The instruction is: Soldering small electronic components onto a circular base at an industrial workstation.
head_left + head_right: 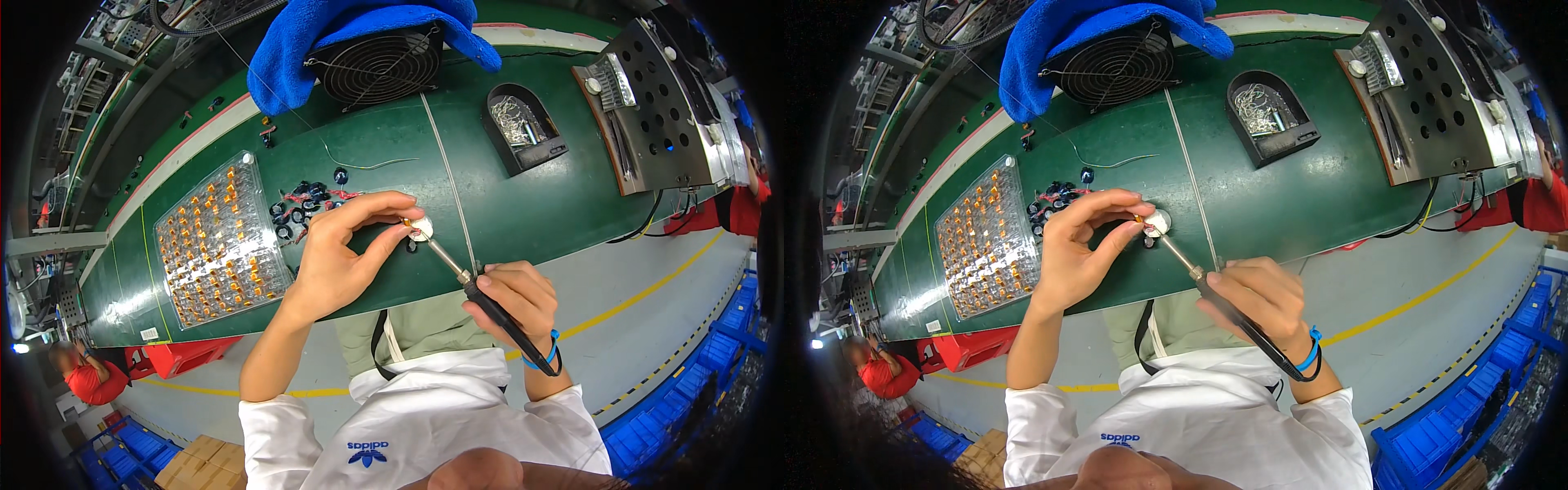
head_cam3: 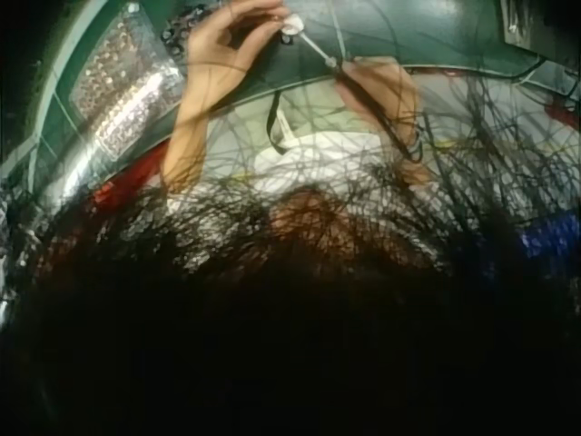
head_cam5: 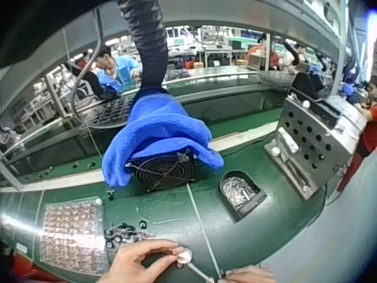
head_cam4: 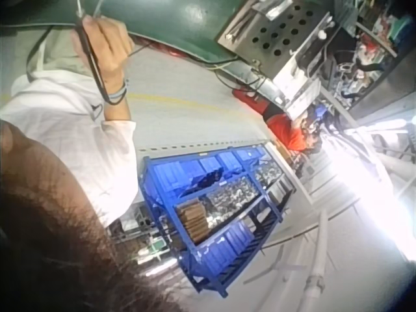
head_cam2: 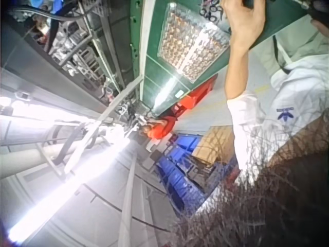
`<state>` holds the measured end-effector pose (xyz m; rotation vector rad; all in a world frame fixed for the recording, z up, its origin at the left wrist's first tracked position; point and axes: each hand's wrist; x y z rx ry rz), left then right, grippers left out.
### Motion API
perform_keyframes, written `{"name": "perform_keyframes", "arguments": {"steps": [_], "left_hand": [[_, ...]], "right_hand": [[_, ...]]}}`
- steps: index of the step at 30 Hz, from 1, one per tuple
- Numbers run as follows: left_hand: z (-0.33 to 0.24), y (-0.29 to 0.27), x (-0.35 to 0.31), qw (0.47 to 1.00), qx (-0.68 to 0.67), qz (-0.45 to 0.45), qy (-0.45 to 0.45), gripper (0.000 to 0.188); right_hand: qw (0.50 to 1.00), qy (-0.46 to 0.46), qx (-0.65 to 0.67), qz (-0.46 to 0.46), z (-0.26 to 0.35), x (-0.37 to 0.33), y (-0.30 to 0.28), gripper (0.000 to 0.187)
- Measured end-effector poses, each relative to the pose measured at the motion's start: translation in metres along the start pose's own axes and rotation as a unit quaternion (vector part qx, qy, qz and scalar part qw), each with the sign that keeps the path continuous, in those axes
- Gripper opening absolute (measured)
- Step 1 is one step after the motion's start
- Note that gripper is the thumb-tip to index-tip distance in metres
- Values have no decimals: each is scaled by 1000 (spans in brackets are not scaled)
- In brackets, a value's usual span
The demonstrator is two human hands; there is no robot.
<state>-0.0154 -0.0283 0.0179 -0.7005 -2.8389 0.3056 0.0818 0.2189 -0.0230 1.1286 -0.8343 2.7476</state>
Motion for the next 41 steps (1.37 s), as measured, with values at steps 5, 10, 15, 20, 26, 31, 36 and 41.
{"name": "perform_keyframes", "arguments": {"steps": [5, 10, 15, 20, 26, 31, 36, 41], "left_hand": [[-2, 1, 0, 1000, -1, 1, -3, 33], [-1, 3, -1, 1000, 6, 4, 4, 32], [-3, 2, 0, 1000, 15, 2, 7, 33], [0, 1, 2, 1000, 16, 1, 3, 33], [3, 1, 3, 1000, 26, 1, 14, 33], [-2, 0, -2, 999, 39, -27, 10, 30], [-4, 5, 0, 974, 171, -31, 148, 22], [-20, -10, -11, 971, 187, -60, 134, 24]], "right_hand": [[1000, 1, -5, 4, 2, 1, -1, 42], [1000, 6, -8, 7, 3, -2, -2, 42], [1000, 3, -6, 3, 3, 0, -1, 43], [1000, 5, -7, 7, 1, 2, 0, 43], [1000, 8, 11, -14, -1, -1, -2, 44], [994, 36, -86, -61, -7, 7, -20, 46], [967, 43, -250, -17, -40, 40, -33, 56], [982, 153, -27, -106, -42, 22, -20, 58]]}}
Point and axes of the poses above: each hand's wrist, its own x-axis towards the middle knuckle, its own y-axis out of the palm, z = x × y, and after that the axes turned 1 degree about y, right-handed
